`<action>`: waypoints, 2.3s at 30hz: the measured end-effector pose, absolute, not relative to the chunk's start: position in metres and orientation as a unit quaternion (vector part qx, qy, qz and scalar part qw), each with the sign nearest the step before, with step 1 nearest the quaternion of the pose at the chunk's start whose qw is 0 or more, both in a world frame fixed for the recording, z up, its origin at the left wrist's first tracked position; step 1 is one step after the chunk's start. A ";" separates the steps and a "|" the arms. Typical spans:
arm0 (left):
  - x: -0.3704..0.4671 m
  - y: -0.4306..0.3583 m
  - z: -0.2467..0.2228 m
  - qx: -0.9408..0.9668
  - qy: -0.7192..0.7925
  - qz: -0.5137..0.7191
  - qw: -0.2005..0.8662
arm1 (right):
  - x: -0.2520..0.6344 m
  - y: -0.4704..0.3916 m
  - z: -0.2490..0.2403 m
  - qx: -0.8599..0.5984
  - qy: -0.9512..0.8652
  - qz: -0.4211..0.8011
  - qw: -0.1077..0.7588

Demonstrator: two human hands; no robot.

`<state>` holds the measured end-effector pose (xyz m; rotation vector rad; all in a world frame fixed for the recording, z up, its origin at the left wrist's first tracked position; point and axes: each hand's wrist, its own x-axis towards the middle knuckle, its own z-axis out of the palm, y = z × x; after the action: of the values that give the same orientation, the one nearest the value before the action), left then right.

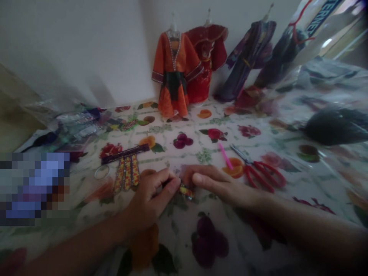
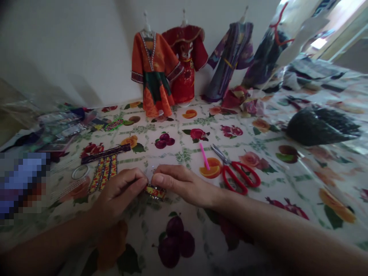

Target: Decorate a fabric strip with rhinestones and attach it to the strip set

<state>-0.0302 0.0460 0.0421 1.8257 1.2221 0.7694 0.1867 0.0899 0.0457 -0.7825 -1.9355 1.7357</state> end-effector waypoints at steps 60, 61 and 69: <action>-0.032 0.048 0.039 0.612 0.500 0.365 0.492 | 0.184 0.087 0.050 -0.312 -0.657 0.662 0.182; -0.033 0.048 0.038 0.606 0.490 0.372 0.504 | 0.183 0.086 0.050 -0.314 -0.662 0.655 0.184; -0.028 0.048 0.040 0.624 0.492 0.343 0.501 | 0.182 0.085 0.050 -0.285 -0.658 0.670 0.191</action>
<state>-0.0280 0.0479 0.0398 1.5087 1.1883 0.8290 0.1816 0.0848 0.0501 -0.8017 -1.8490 1.8826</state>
